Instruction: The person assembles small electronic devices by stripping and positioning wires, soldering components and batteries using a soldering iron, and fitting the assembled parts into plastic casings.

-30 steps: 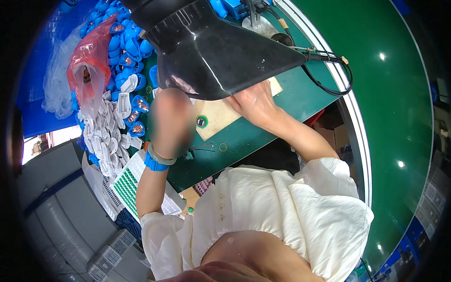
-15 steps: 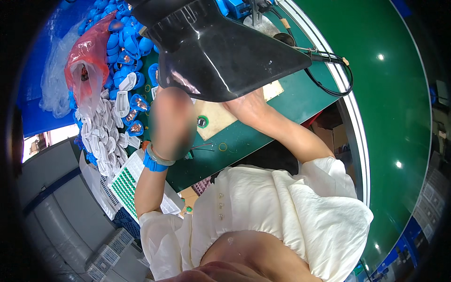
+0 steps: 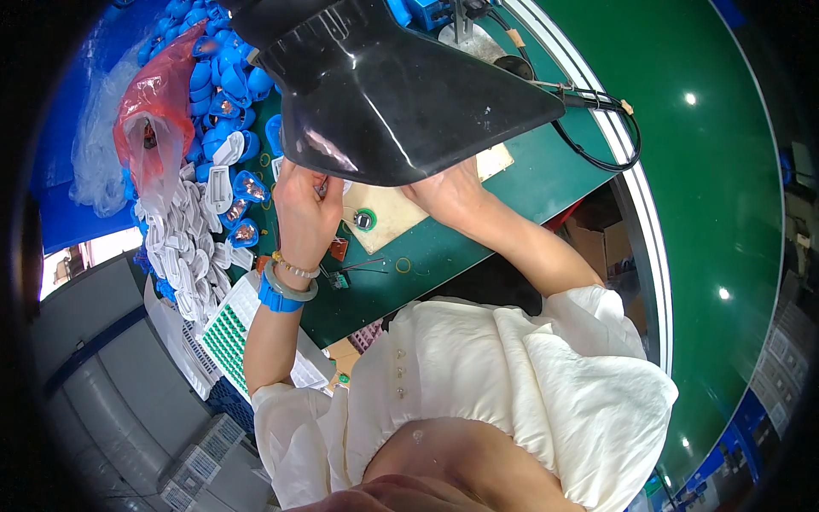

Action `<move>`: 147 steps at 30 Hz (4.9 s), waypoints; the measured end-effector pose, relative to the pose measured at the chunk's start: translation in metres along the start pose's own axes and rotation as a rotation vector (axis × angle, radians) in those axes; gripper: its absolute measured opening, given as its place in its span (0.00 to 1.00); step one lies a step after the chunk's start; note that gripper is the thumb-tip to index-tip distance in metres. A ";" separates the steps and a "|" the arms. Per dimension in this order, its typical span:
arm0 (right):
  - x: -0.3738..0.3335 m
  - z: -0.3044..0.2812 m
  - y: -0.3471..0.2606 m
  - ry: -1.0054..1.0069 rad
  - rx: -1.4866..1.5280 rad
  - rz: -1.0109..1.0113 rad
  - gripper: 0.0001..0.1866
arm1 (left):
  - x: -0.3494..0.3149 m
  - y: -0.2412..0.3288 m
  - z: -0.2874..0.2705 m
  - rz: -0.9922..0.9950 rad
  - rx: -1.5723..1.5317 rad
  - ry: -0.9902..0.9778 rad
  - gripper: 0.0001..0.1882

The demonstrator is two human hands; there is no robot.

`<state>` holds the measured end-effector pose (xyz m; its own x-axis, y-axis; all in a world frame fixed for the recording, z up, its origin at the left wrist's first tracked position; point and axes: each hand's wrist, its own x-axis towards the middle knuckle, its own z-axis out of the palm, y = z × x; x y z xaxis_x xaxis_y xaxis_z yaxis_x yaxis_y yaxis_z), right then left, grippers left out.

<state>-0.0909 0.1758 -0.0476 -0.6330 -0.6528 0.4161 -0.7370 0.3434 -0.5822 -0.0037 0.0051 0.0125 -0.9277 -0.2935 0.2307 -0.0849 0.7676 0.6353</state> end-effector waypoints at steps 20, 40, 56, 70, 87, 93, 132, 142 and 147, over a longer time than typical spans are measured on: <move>0.004 0.004 -0.001 0.019 0.082 0.067 0.15 | 0.001 -0.002 0.000 -0.009 0.027 -0.009 0.08; 0.003 0.004 0.000 0.030 0.093 0.046 0.14 | 0.002 0.001 -0.001 0.010 0.036 -0.009 0.08; 0.010 0.007 -0.008 0.036 -0.074 -0.012 0.12 | 0.007 0.001 -0.006 -0.014 0.049 -0.105 0.08; 0.010 0.004 -0.009 0.041 0.001 0.029 0.12 | 0.008 0.001 -0.005 0.013 0.054 -0.090 0.07; 0.010 0.012 -0.006 0.163 -0.091 -0.007 0.12 | 0.006 0.000 -0.004 0.025 0.059 -0.062 0.06; 0.010 0.009 -0.007 0.132 -0.058 0.031 0.12 | 0.005 -0.003 -0.005 -0.016 -0.029 -0.063 0.06; 0.008 -0.009 -0.018 0.136 0.199 -0.211 0.10 | -0.064 0.012 0.027 -0.085 -0.173 0.690 0.22; -0.038 -0.001 -0.040 0.084 0.507 -0.680 0.06 | -0.235 0.081 0.010 -0.402 -0.700 1.249 0.16; -0.059 0.011 -0.058 -0.133 0.630 -0.899 0.05 | -0.365 0.114 0.015 -0.739 -0.296 1.682 0.13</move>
<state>-0.0081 0.1870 -0.0461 0.1309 -0.5725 0.8094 -0.6391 -0.6729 -0.3726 0.3195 0.2083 -0.0098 0.5687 -0.8067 0.1610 -0.0236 0.1797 0.9834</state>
